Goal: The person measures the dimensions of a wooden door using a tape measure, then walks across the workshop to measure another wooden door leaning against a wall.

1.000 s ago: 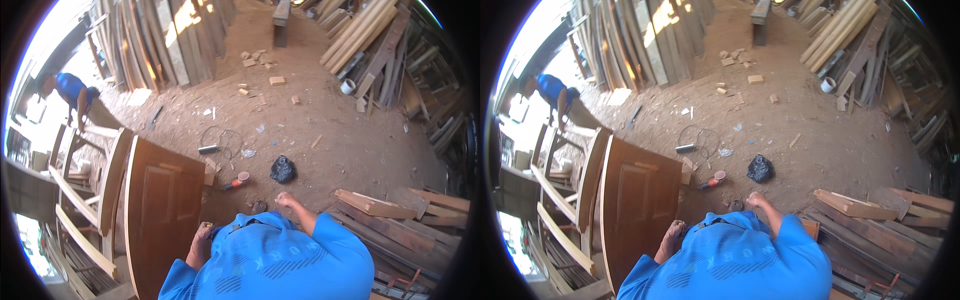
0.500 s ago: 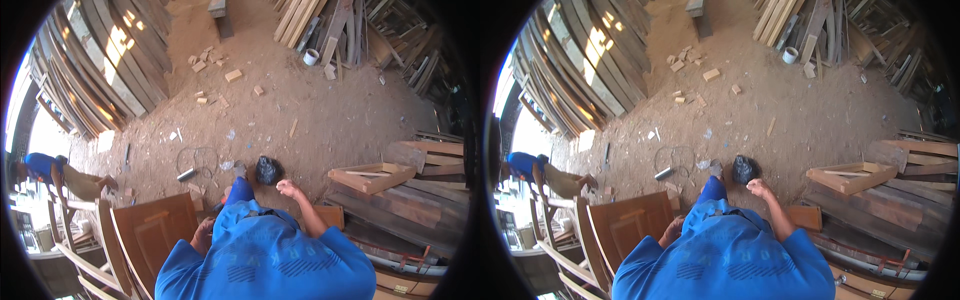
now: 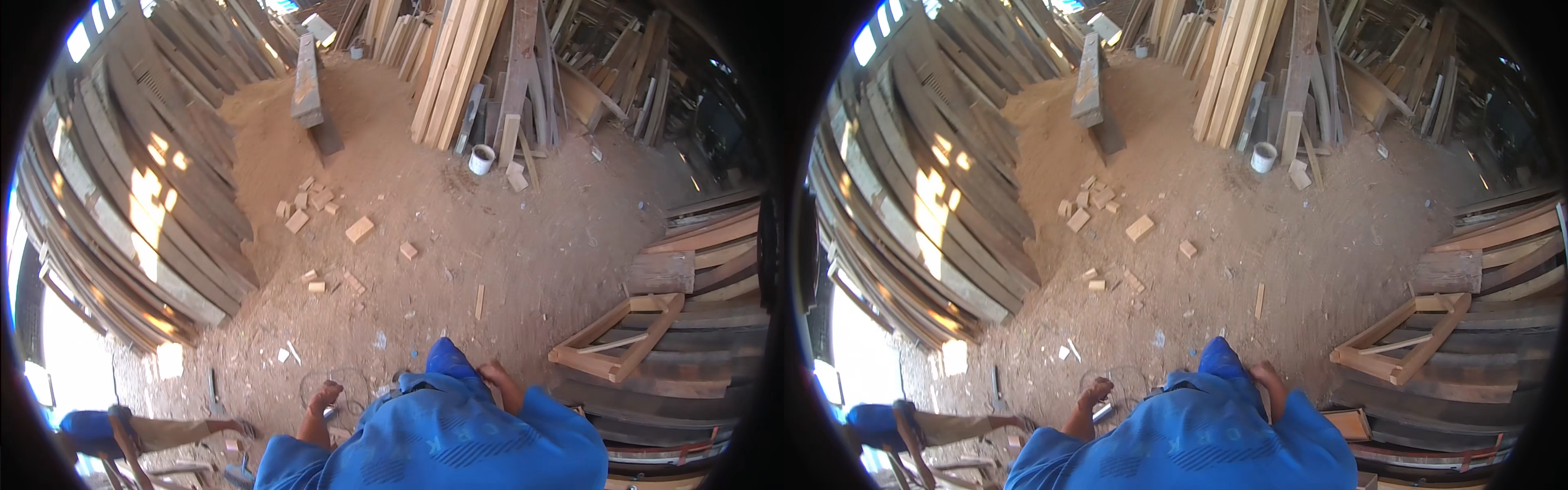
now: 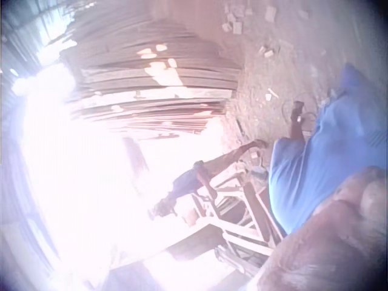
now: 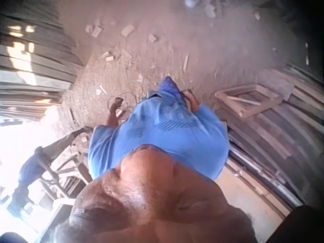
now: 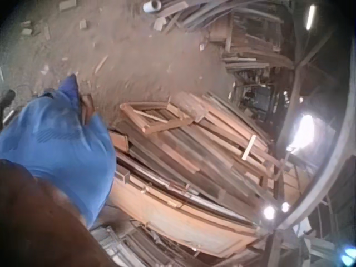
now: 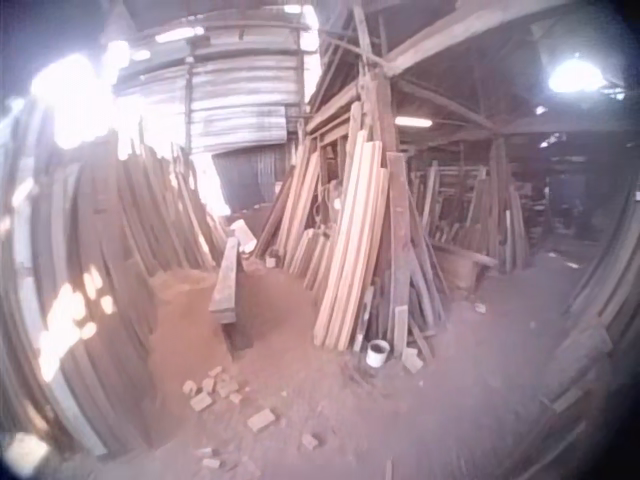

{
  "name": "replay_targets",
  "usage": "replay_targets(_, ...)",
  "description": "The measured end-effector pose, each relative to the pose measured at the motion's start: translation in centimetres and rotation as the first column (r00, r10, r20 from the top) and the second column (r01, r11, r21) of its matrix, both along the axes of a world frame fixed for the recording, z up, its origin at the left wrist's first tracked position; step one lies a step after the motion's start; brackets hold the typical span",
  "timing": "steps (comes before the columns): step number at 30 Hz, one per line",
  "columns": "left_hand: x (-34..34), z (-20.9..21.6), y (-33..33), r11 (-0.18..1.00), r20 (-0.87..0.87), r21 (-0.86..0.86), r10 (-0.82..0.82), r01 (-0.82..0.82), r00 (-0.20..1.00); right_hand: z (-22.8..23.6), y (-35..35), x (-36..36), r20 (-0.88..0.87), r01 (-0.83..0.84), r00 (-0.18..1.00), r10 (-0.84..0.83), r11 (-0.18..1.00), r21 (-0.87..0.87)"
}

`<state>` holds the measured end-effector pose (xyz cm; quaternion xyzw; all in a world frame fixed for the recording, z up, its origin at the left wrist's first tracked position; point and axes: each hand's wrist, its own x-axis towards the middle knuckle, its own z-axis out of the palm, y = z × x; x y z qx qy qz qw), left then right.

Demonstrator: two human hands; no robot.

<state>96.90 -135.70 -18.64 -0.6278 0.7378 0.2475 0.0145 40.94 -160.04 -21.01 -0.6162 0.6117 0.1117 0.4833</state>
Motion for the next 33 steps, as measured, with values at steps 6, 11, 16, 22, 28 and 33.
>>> replay_targets(6,5.0,0.8,-18.9,0.476,-0.396,0.519,0.87,-0.71,0.294,-3.9,-7.2,-0.1,-0.1,-0.067,0.992,0.083,0.985,0.159)
replay_targets(11,9.7,-1.8,-25.5,0.325,-0.251,0.71,0.946,-0.625,0.206,-0.8,-25.8,11.2,-0.122,-0.166,0.975,0.183,0.976,0.142)
replay_targets(16,8.7,-1.4,-33.6,0.387,-0.132,0.739,0.886,-0.552,0.445,7.1,-52.4,24.9,-0.055,-0.187,0.982,0.18,0.901,-0.393)
replay_targets(22,10.9,-0.7,-45.7,0.356,-0.084,0.791,0.869,-0.498,0.487,25.3,-71.2,43.1,0.398,0.012,0.87,0.292,0.793,-0.609)
replay_targets(28,17.8,-4.6,-64.4,0.44,-0.108,0.797,0.778,-0.414,0.619,24.1,-84.6,51.0,0.279,-0.327,0.818,0.503,0.805,-0.494)
replay_targets(33,26.8,-8.1,-88.5,0.742,-0.224,0.63,0.455,-0.228,0.862,7.8,-98.5,41.3,-0.04,-0.374,0.908,0.416,0.767,-0.522)
